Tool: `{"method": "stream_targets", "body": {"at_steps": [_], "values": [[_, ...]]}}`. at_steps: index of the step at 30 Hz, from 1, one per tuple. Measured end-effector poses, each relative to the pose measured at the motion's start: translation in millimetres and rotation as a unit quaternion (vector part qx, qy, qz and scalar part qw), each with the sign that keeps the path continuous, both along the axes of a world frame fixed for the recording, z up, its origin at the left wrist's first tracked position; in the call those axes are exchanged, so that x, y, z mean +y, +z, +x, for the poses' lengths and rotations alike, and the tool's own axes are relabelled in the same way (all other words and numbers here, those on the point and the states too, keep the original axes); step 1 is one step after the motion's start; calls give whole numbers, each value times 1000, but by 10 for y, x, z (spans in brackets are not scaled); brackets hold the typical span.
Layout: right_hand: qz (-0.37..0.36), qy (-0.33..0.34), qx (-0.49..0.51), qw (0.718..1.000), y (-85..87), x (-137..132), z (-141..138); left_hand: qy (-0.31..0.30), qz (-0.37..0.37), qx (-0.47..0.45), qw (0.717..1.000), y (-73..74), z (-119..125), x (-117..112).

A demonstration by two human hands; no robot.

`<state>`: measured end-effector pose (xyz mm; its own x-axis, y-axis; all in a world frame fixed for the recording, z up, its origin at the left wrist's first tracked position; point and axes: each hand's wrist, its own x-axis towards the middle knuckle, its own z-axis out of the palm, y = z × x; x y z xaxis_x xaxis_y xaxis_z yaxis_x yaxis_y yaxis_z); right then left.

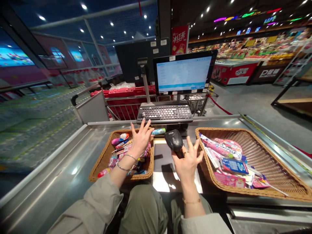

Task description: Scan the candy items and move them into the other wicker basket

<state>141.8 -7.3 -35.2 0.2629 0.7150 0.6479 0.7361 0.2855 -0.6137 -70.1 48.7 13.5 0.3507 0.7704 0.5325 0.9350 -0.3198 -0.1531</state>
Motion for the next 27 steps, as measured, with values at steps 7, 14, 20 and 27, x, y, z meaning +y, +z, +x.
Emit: {"method": "stream_targets", "body": {"at_steps": [7, 14, 20, 27], "values": [[-5, 4, -10, 1000, 35, -23, 48, 21, -11, -5, 1000, -9, 70, 97], [-4, 10, -11, 1000, 17, -30, 71, 20, -3, -20, 1000, -30, 128, 134], [3, 23, -21, 1000, 1, -29, 84, 20, 5, -14, 1000, -79, 164, 159], [29, 25, -23, 999, -24, -13, 92, 33, 19, -15, 999, -94, 208, 172]]}}
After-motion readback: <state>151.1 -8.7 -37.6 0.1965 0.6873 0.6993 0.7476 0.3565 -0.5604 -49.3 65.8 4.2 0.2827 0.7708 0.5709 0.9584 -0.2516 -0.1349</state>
